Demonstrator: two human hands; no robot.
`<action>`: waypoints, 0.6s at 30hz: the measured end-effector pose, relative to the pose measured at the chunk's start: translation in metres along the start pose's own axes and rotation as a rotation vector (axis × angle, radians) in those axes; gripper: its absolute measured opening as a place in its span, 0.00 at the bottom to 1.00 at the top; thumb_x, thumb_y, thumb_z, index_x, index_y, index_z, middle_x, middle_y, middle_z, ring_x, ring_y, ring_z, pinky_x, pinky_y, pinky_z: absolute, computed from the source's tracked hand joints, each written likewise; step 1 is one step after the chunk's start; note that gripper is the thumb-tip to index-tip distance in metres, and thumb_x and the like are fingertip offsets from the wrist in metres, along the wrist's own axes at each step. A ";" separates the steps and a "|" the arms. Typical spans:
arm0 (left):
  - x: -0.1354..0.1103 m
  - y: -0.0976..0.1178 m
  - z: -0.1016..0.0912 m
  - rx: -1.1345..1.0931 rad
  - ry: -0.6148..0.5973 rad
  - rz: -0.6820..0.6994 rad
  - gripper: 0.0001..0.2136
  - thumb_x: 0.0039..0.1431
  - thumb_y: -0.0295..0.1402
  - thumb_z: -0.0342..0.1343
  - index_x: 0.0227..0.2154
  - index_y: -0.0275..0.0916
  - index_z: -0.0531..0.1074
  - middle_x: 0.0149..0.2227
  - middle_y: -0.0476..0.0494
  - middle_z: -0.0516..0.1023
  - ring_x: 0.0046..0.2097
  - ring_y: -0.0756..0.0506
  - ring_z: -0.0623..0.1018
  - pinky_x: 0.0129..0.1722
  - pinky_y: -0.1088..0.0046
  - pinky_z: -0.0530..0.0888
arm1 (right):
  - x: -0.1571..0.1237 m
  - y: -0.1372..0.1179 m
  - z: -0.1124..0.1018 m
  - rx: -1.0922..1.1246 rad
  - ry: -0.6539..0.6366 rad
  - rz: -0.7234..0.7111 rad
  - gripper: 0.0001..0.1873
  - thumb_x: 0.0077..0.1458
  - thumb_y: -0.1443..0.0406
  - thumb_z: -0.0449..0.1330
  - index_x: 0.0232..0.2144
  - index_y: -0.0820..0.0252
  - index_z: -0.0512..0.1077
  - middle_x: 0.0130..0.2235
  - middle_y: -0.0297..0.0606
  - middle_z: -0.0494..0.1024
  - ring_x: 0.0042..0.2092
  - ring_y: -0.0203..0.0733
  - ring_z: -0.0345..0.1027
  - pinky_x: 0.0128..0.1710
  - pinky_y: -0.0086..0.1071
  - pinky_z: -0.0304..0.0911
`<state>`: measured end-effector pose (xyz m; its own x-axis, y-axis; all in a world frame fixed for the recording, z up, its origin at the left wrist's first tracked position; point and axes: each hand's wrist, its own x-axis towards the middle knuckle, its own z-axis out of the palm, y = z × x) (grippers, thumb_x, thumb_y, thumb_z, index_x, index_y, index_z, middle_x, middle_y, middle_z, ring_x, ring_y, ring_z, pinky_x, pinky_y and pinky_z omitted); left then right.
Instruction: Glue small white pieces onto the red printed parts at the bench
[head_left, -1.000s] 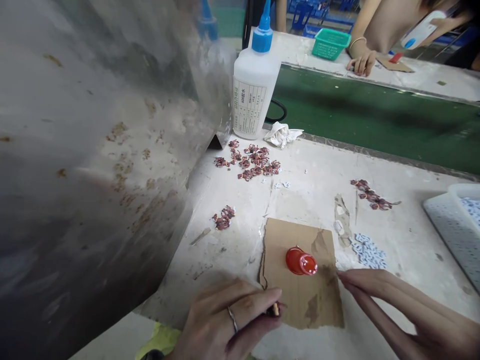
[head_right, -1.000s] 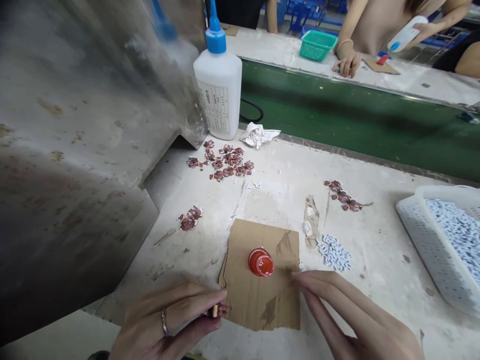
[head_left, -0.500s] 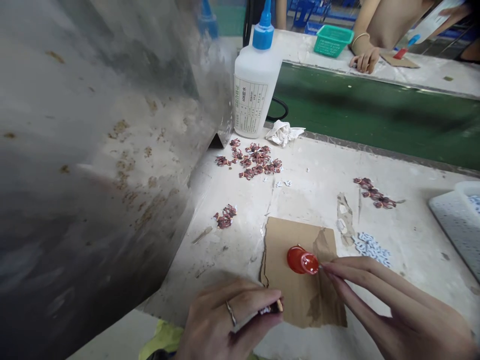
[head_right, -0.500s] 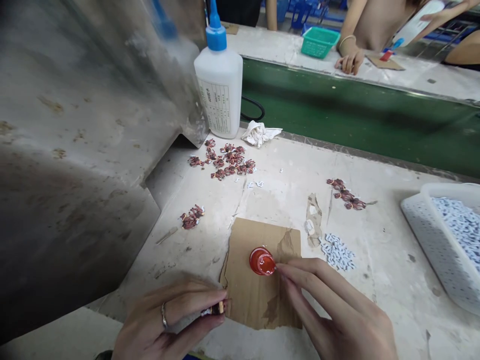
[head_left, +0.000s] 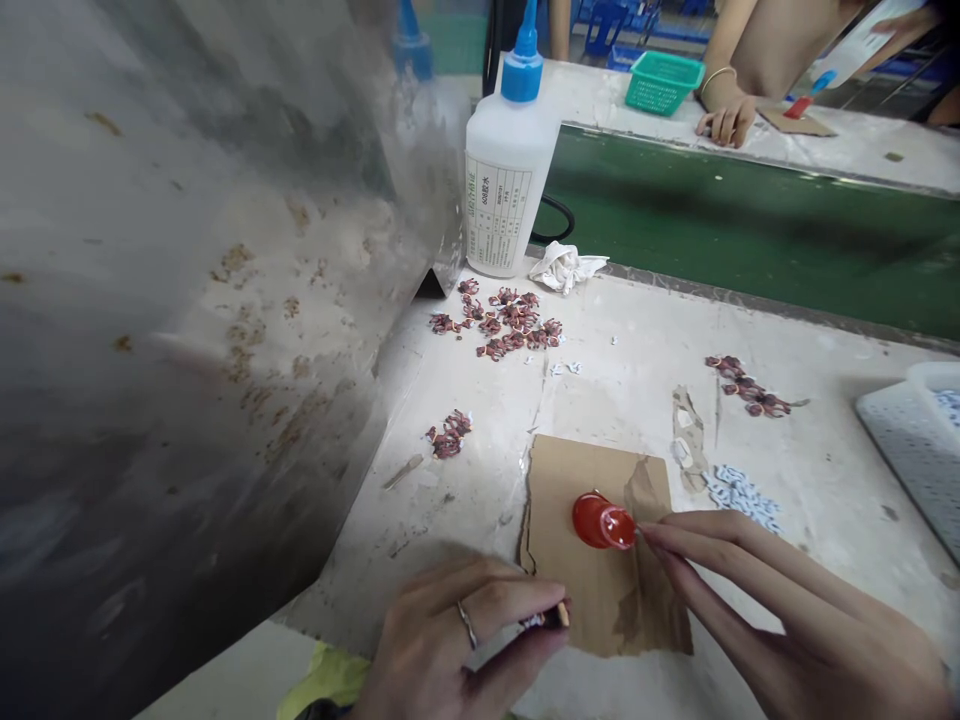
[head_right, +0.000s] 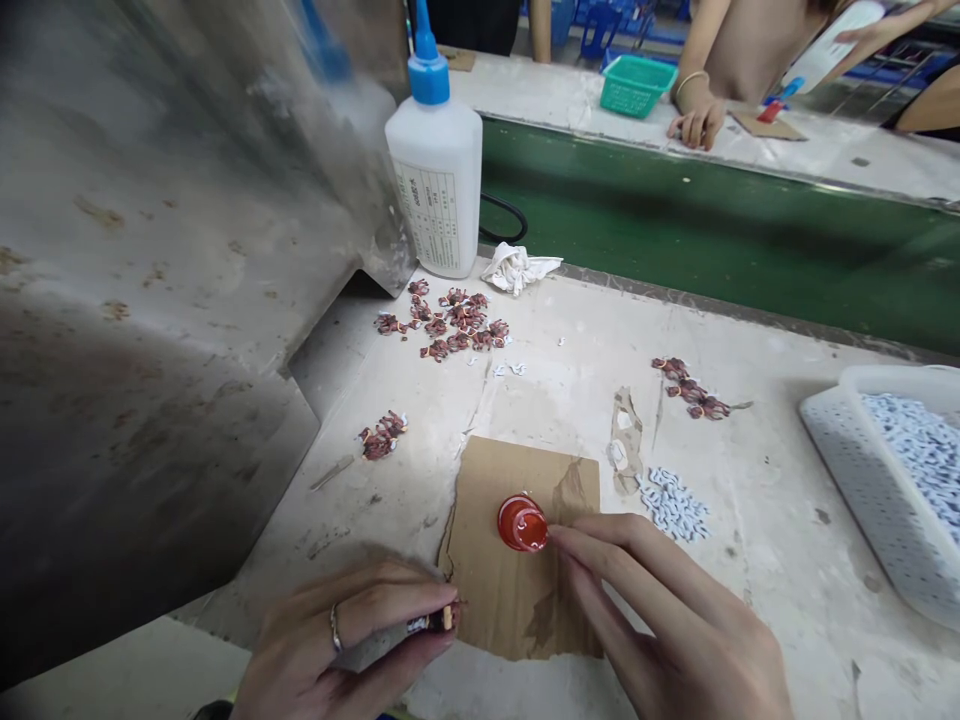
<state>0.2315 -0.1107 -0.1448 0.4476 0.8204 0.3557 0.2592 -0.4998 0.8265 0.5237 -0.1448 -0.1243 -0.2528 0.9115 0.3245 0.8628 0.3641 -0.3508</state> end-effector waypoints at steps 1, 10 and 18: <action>0.000 0.000 0.000 0.000 -0.002 0.000 0.07 0.77 0.30 0.65 0.53 0.41 0.80 0.42 0.51 0.91 0.42 0.55 0.90 0.50 0.88 0.84 | 0.000 -0.001 -0.001 0.003 -0.001 0.000 0.13 0.77 0.67 0.62 0.57 0.47 0.79 0.54 0.29 0.87 0.47 0.30 0.88 0.53 0.17 0.78; 0.003 0.000 -0.001 0.010 -0.002 0.009 0.07 0.78 0.31 0.64 0.54 0.41 0.80 0.42 0.50 0.91 0.41 0.54 0.90 0.48 0.88 0.85 | 0.003 -0.002 0.000 -0.022 -0.036 -0.014 0.13 0.78 0.67 0.60 0.57 0.48 0.79 0.55 0.30 0.87 0.48 0.31 0.88 0.53 0.17 0.78; 0.006 0.003 0.001 -0.047 0.018 0.048 0.08 0.76 0.30 0.66 0.54 0.39 0.81 0.41 0.46 0.91 0.39 0.52 0.90 0.46 0.85 0.87 | -0.009 -0.007 -0.006 0.031 0.060 0.014 0.15 0.73 0.69 0.64 0.57 0.48 0.81 0.51 0.30 0.89 0.46 0.35 0.89 0.49 0.19 0.80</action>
<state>0.2358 -0.1076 -0.1413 0.4431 0.8007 0.4032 0.1972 -0.5258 0.8274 0.5228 -0.1571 -0.1194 -0.2136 0.9037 0.3710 0.8520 0.3581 -0.3819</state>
